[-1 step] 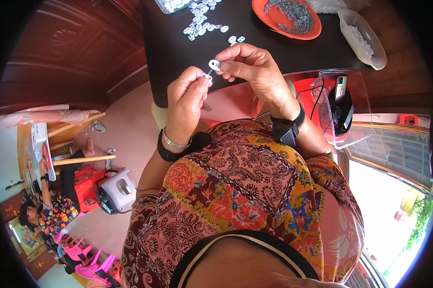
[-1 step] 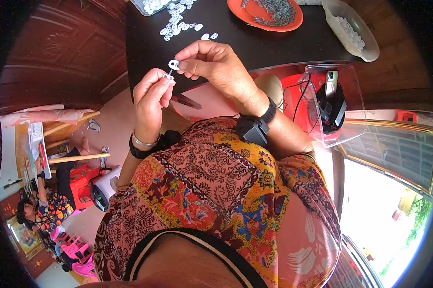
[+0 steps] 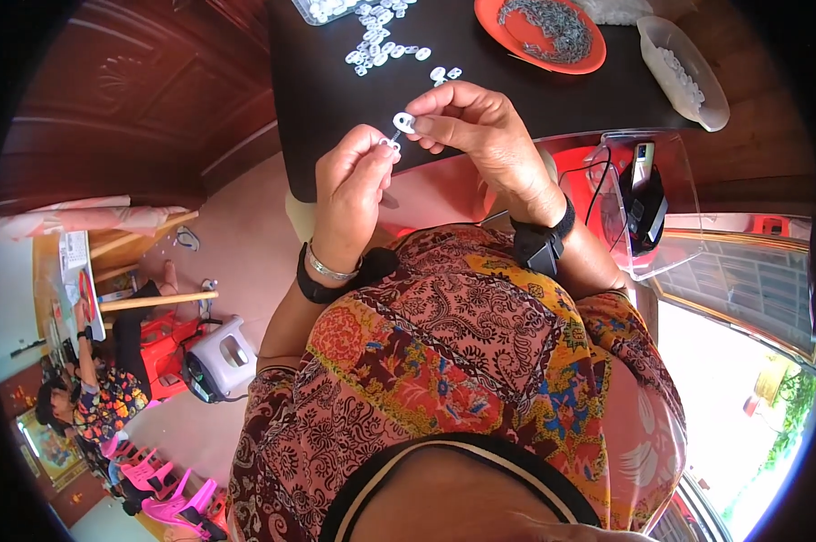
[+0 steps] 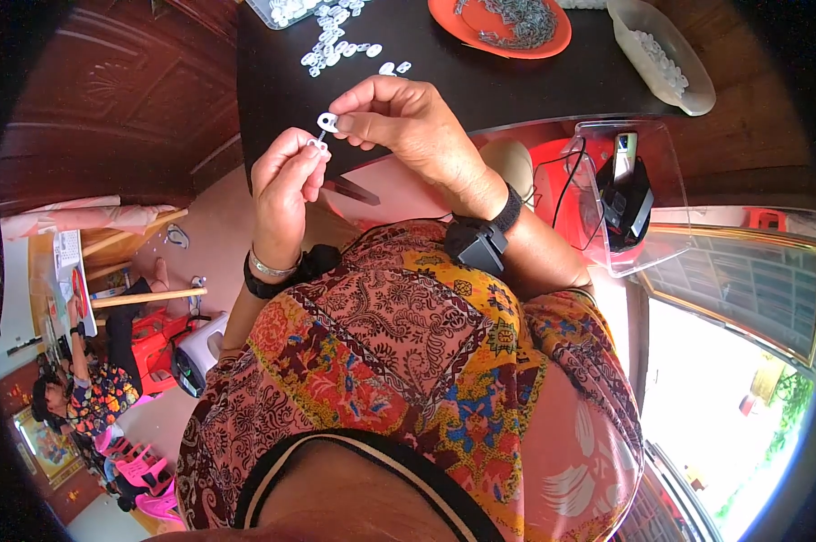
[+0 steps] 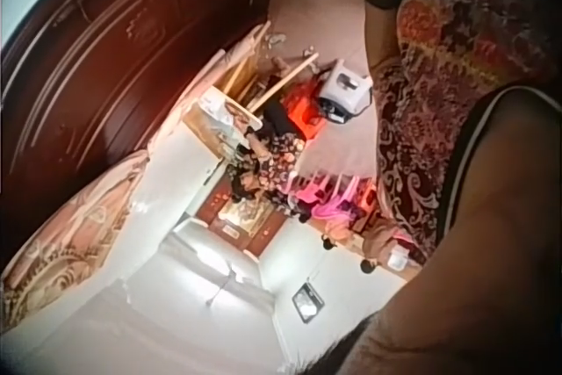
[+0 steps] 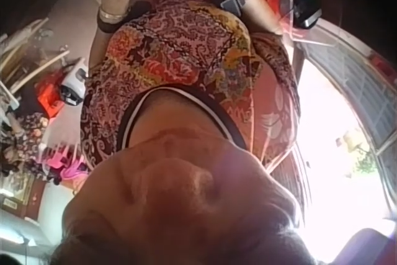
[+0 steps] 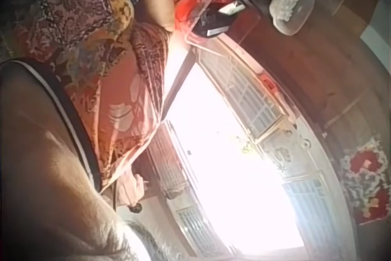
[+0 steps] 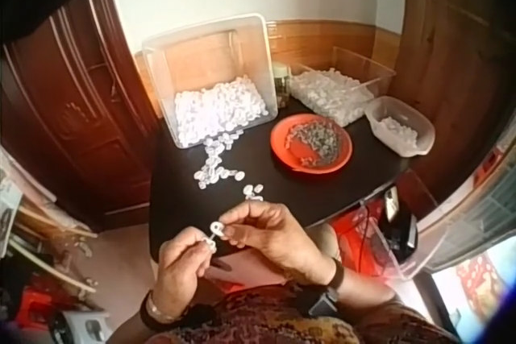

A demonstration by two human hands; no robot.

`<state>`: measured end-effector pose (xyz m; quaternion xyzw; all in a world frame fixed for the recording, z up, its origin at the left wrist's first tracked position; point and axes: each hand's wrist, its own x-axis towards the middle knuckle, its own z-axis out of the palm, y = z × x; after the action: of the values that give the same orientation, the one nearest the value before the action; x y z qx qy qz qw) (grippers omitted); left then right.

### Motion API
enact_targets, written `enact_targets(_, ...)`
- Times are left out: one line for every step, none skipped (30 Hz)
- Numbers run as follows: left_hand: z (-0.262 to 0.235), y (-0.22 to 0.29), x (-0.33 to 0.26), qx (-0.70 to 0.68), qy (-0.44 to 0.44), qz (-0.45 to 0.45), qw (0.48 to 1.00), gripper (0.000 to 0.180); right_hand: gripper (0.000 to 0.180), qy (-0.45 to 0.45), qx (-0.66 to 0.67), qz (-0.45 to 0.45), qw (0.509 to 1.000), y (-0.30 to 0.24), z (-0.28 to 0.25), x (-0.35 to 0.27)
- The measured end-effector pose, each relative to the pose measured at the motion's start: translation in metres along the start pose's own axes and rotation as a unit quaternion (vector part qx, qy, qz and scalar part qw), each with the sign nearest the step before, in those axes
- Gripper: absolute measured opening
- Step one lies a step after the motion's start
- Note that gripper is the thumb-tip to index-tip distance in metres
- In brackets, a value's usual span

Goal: Manually assembling small white plastic parts by inserting metal components at a desk.

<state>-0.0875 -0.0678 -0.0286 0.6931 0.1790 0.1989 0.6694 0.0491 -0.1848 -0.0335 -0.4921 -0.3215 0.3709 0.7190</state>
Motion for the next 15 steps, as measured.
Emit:
enact_targets(0.0000,-0.0012,0.0006,0.009,-0.006,0.009,1.000,0.018,0.014,-0.007,-0.006,-0.008,1.000,0.0001,-0.0007,-0.0006)
enact_targets(0.0000,-0.0020,0.0008,0.018,-0.012,0.018,1.000,0.018,0.014,-0.013,-0.013,-0.016,1.000,0.0004,-0.0010,-0.0009)
enact_targets(0.0003,-0.0013,0.0002,0.019,-0.012,0.018,1.000,0.018,0.014,-0.013,-0.012,-0.015,1.000,0.0011,-0.0009,-0.0012)
enact_targets(0.0011,0.0001,0.0001,0.018,-0.010,0.013,1.000,0.018,0.015,-0.011,-0.015,-0.017,1.000,0.0015,-0.0011,-0.0013)
enact_targets(0.0017,0.0007,0.0001,0.018,-0.009,0.008,1.000,0.017,0.015,-0.010,-0.018,-0.020,1.000,0.0019,-0.0012,-0.0014)
enact_targets(0.0018,0.0003,0.0004,0.018,-0.009,0.007,1.000,0.017,0.015,-0.009,-0.017,-0.019,1.000,0.0015,-0.0010,-0.0016)
enact_targets(0.0016,-0.0001,0.0005,0.018,-0.009,0.010,1.000,0.017,0.015,-0.004,-0.023,-0.016,1.000,0.0005,-0.0002,-0.0017)
enact_targets(0.0014,-0.0004,0.0004,0.017,-0.008,0.013,1.000,0.017,0.016,0.001,-0.028,-0.013,1.000,0.0001,0.0004,-0.0017)
enact_targets(0.0019,0.0002,0.0002,0.018,-0.008,0.012,1.000,0.017,0.016,0.000,-0.028,-0.012,1.000,0.0011,0.0002,-0.0014)
enact_targets(0.0029,0.0008,0.0001,0.013,-0.004,0.011,1.000,0.017,0.016,0.000,-0.031,-0.021,0.999,0.0032,-0.0008,-0.0011)
enact_targets(0.0034,0.0009,0.0000,0.008,0.000,0.009,1.000,0.017,0.016,0.000,-0.035,-0.029,0.999,0.0046,-0.0014,-0.0008)
enact_targets(0.0028,0.0001,0.0001,0.008,0.000,0.009,1.000,0.017,0.016,0.000,-0.035,-0.029,0.999,0.0050,-0.0015,-0.0006)
enact_targets(0.0020,-0.0006,0.0004,0.010,-0.003,0.013,1.000,0.017,0.016,0.000,-0.038,-0.028,0.999,0.0048,-0.0016,-0.0006)
enact_targets(0.0017,-0.0010,0.0007,0.012,-0.007,0.017,1.000,0.017,0.016,0.000,-0.041,-0.028,0.999,0.0045,-0.0016,-0.0006)
enact_targets(0.0020,-0.0011,0.0008,0.012,-0.007,0.016,1.000,0.017,0.016,0.001,-0.041,-0.028,0.999,0.0041,-0.0013,-0.0008)
